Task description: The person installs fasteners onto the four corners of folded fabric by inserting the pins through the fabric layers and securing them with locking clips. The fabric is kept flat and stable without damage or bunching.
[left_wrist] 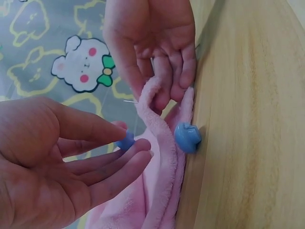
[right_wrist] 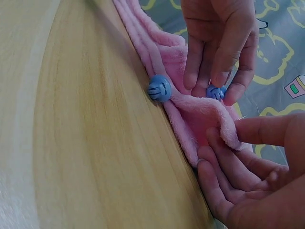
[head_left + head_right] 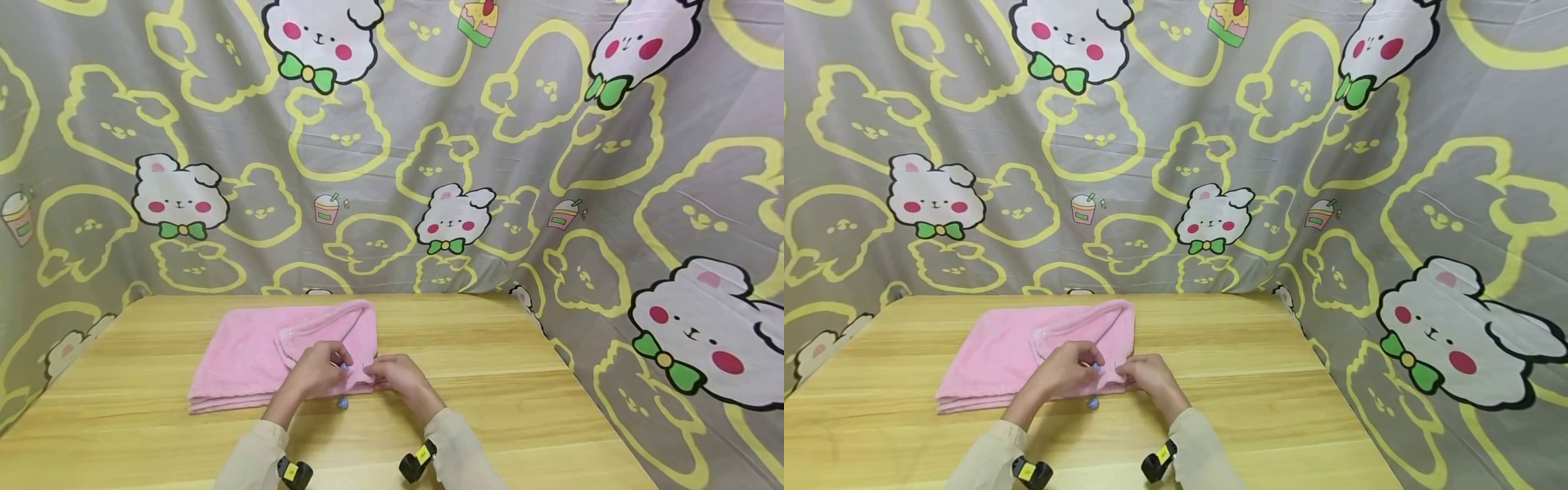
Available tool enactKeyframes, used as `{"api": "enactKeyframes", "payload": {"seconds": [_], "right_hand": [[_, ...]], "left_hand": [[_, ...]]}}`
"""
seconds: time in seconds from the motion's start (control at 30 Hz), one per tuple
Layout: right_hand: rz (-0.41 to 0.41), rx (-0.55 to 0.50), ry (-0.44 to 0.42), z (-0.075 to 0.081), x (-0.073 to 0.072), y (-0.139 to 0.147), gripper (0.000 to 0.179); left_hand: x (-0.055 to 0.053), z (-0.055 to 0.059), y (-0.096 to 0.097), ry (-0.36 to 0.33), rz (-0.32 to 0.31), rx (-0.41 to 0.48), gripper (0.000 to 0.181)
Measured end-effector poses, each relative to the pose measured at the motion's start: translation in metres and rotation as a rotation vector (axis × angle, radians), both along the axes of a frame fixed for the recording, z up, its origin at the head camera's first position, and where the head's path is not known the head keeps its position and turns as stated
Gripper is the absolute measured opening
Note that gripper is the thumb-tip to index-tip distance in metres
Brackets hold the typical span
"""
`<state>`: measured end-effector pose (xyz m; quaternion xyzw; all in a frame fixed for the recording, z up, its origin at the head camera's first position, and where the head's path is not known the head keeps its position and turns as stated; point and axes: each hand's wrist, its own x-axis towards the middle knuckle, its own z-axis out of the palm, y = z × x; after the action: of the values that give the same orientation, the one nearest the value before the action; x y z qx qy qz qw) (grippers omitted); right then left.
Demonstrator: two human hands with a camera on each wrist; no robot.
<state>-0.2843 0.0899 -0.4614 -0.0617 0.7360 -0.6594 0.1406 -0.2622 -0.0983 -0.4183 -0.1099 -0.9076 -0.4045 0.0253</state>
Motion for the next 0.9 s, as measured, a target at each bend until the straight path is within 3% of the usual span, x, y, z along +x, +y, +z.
{"api": "enactKeyframes", "payload": {"seconds": [0.3, 0.6, 0.9], "right_hand": [[0.027, -0.020, -0.022, -0.0001, -0.0026, 0.0009, 0.013], [0.016, -0.018, -0.023, -0.0007, -0.0022, 0.0010, 0.015], [0.027, -0.033, -0.014, -0.0029, -0.0038, 0.0004, 0.014]], "left_hand": [[-0.0014, -0.0019, 0.0007, 0.018, 0.009, 0.023, 0.014], [-0.0029, -0.0049, 0.0025, 0.030, 0.013, 0.108, 0.015], [-0.0032, -0.0070, 0.0055, 0.045, 0.014, 0.115, 0.011]]}}
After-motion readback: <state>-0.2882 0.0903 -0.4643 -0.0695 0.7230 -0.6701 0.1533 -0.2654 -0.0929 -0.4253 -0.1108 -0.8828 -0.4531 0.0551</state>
